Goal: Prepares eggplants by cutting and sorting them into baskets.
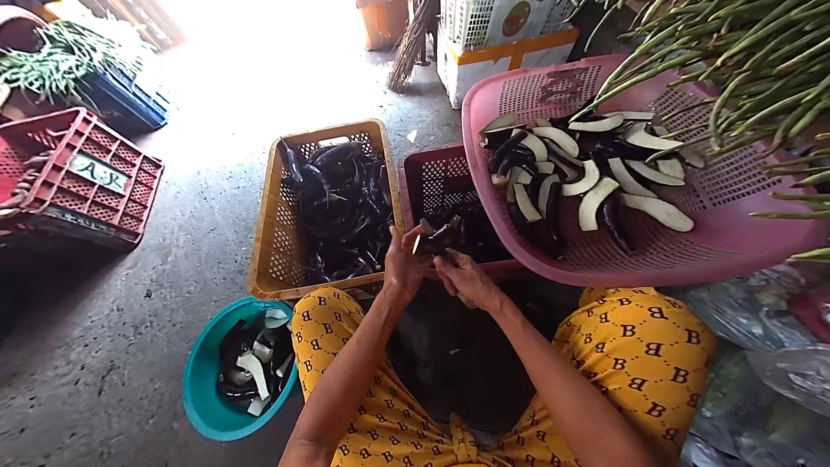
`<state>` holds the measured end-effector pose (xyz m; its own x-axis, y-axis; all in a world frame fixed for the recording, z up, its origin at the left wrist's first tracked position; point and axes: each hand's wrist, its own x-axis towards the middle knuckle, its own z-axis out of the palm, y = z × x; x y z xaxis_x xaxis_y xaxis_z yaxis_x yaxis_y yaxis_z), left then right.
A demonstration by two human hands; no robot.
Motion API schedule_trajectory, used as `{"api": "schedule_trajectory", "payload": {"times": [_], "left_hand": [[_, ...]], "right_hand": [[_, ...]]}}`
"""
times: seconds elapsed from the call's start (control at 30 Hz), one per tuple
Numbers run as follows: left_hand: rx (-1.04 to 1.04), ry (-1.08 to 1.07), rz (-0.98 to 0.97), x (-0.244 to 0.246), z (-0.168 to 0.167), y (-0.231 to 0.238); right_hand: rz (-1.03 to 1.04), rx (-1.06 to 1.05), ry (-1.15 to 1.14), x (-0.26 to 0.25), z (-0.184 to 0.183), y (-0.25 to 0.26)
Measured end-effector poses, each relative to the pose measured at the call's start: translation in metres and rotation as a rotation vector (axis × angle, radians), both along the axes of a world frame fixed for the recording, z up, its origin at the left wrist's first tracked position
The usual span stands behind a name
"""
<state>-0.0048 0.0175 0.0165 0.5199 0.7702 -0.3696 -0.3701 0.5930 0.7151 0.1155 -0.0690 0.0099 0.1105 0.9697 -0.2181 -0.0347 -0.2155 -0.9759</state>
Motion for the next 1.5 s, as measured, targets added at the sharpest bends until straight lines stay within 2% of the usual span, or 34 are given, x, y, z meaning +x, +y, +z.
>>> {"api": "schedule_trajectory", "payload": {"times": [0.03,0.1,0.17,0.27,0.37,0.8,0.97,1.1,1.2,1.3,1.43,1.5], "left_hand": [[-0.004,-0.026,-0.067,-0.001,-0.003,0.001],[0.028,-0.055,-0.140,0.000,-0.007,-0.002],[0.024,-0.034,-0.098,0.004,-0.005,-0.006],[0.064,0.014,-0.026,0.009,-0.007,-0.013],[0.105,0.025,-0.013,0.011,-0.008,-0.020],[0.112,0.018,0.064,0.010,-0.005,-0.028],[0.058,-0.053,-0.016,0.006,-0.004,-0.021],[-0.007,-0.115,-0.027,0.005,-0.005,-0.016],[-0.058,-0.114,0.081,0.004,-0.006,-0.006],[-0.038,-0.054,0.101,0.004,-0.008,-0.003],[0.018,-0.038,-0.052,0.006,-0.011,-0.010],[-0.040,-0.105,-0.025,0.005,-0.013,-0.008]], "right_hand": [[0.022,-0.001,-0.004,-0.002,-0.002,0.000],[0.002,-0.035,-0.212,-0.006,-0.005,0.000],[-0.034,-0.077,-0.442,-0.008,-0.004,-0.002],[-0.104,-0.137,-0.603,-0.020,0.005,-0.006],[-0.149,-0.150,-0.628,-0.025,0.002,-0.007],[-0.184,0.041,-0.610,-0.033,-0.013,-0.012],[-0.210,0.102,-0.678,-0.036,-0.018,-0.014],[-0.139,0.057,-0.755,-0.033,-0.014,-0.017],[-0.067,0.088,-0.814,-0.030,-0.003,-0.021],[-0.210,0.112,-0.653,-0.023,0.001,-0.017],[-0.274,-0.045,-0.101,-0.004,0.000,-0.004],[-0.303,-0.049,0.086,-0.001,0.003,-0.005]]}}
